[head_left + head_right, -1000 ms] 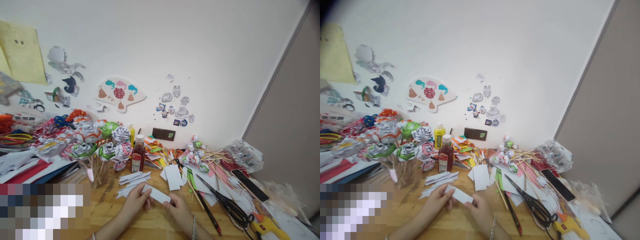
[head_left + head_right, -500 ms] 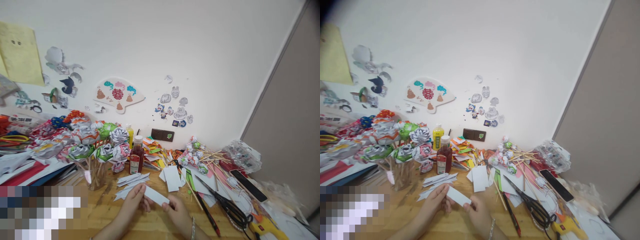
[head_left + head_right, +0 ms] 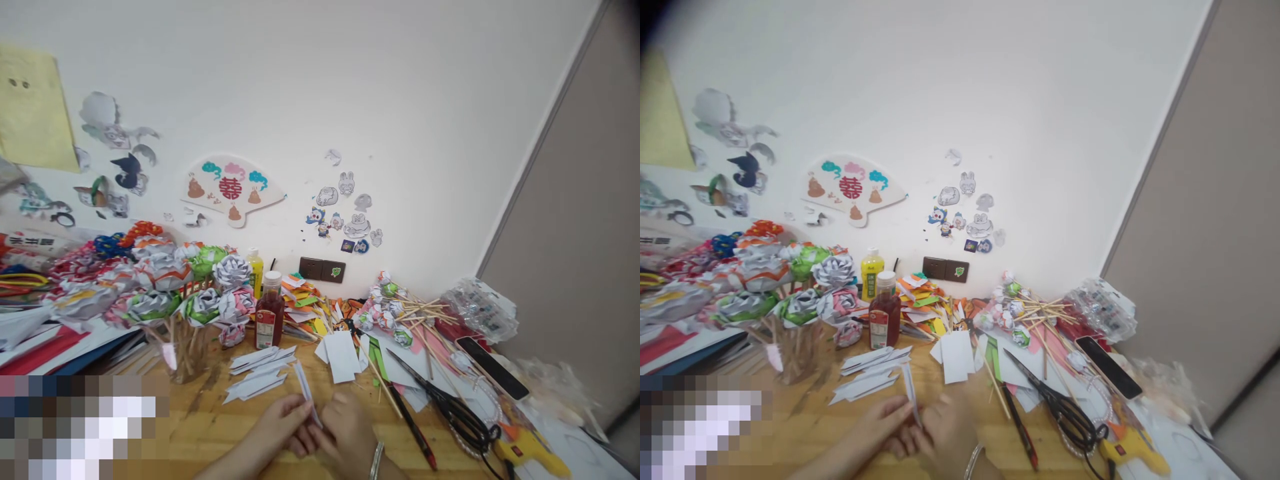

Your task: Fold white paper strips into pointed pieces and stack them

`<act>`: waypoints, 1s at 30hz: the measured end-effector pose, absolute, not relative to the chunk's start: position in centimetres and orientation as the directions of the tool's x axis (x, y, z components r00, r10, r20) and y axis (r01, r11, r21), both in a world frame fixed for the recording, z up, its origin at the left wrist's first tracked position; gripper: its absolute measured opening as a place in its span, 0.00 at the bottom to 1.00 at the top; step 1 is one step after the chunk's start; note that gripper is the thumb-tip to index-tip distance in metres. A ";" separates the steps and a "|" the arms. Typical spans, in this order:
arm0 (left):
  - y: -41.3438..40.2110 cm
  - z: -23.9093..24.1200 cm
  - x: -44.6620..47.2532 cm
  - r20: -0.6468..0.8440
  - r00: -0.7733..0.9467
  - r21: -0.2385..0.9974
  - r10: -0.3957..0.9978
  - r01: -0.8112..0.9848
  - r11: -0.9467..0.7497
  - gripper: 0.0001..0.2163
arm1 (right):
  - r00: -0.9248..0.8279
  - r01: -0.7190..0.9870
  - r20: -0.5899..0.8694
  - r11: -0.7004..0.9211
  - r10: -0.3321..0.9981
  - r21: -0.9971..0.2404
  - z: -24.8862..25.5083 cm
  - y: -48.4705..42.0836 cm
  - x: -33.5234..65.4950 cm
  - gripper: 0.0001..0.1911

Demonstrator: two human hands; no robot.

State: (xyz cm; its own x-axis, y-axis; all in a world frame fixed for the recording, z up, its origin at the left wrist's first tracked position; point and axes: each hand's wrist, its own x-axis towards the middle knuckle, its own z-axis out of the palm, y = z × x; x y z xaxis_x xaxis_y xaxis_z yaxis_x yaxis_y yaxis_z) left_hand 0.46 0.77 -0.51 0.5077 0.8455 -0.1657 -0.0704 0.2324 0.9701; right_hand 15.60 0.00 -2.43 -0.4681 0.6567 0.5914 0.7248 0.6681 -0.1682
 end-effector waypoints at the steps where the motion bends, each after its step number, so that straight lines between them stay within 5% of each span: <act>1: 0.8 -0.7 0.5 -0.167 0.506 0.971 0.846 -0.062 0.229 0.17 | -0.507 0.711 0.585 0.691 0.633 -0.131 -2.4 -0.1 15.4 0.12; 4: 1.1 -0.9 0.4 -0.155 0.495 0.975 0.855 -0.062 0.213 0.16 | -0.542 0.680 0.548 0.715 0.638 -0.160 -2.1 -0.3 15.2 0.14; 13: 1.2 -0.5 0.0 -0.156 0.486 0.945 0.860 -0.178 0.273 0.17 | -0.444 0.541 0.480 0.653 0.757 -0.529 -1.0 -0.4 15.8 0.13; 30: 1.7 -2.3 0.0 -0.029 0.536 0.995 0.844 -0.064 0.075 0.19 | -0.446 0.573 0.374 0.580 0.814 -0.580 -1.2 -0.2 15.6 0.10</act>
State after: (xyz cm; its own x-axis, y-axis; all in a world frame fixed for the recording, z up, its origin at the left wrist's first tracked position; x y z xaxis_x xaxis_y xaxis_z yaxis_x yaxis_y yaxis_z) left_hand 0.01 1.69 -2.31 0.5361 0.8437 -0.0291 -0.0638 0.0749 0.9952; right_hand 15.59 -0.18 -1.21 -0.4456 0.8135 0.3736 0.5726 0.5798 -0.5796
